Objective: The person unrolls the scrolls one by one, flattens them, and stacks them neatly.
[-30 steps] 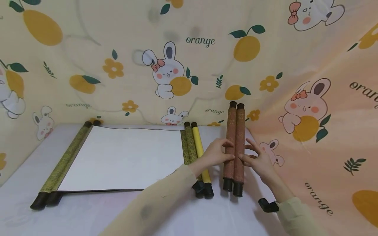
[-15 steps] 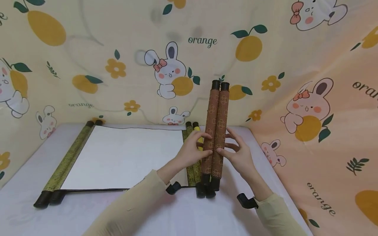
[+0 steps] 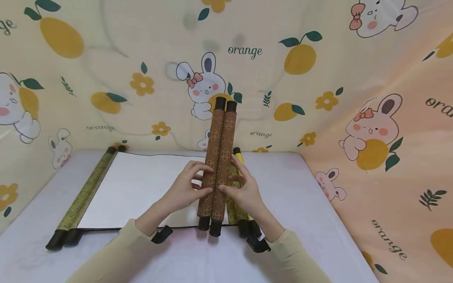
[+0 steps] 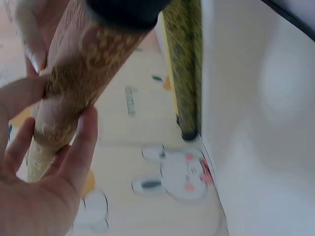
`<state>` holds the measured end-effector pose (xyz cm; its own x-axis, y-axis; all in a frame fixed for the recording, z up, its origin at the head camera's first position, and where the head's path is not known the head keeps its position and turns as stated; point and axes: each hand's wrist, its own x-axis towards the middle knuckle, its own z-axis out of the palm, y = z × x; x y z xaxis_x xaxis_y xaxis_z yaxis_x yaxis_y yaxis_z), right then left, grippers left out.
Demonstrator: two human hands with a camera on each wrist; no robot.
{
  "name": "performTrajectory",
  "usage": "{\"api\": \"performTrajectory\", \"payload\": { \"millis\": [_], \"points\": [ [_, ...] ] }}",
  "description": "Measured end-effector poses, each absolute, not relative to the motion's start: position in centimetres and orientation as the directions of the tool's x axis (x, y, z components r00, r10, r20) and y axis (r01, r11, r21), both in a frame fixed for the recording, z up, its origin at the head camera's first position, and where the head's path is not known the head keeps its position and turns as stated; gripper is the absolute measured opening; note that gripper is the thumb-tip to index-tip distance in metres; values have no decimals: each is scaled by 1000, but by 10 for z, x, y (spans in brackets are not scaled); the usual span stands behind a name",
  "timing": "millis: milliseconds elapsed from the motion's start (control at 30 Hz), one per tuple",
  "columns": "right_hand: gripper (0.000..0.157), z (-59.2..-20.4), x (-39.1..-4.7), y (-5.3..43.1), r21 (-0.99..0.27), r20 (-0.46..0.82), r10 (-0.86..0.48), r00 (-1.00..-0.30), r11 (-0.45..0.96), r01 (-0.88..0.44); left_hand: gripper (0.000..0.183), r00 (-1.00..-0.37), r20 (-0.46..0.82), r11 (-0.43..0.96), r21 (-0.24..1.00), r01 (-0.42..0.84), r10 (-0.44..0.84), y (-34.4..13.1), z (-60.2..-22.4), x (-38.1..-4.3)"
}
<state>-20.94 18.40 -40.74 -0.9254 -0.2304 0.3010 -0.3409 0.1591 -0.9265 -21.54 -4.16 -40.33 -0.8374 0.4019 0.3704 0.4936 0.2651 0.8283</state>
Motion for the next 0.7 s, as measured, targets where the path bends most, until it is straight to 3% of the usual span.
{"api": "performTrajectory", "payload": {
  "millis": [333,700],
  "points": [
    [100,-433,-206,133,-932,315,-368,-875,54,-358,98,-873,266,376,822,427,408,-97,-414,-202],
    [98,-441,-202,110,-948,275,-391,-878,41,-315,91,-906,319,417,810,413,279,-114,-422,-200]
  ]
}}
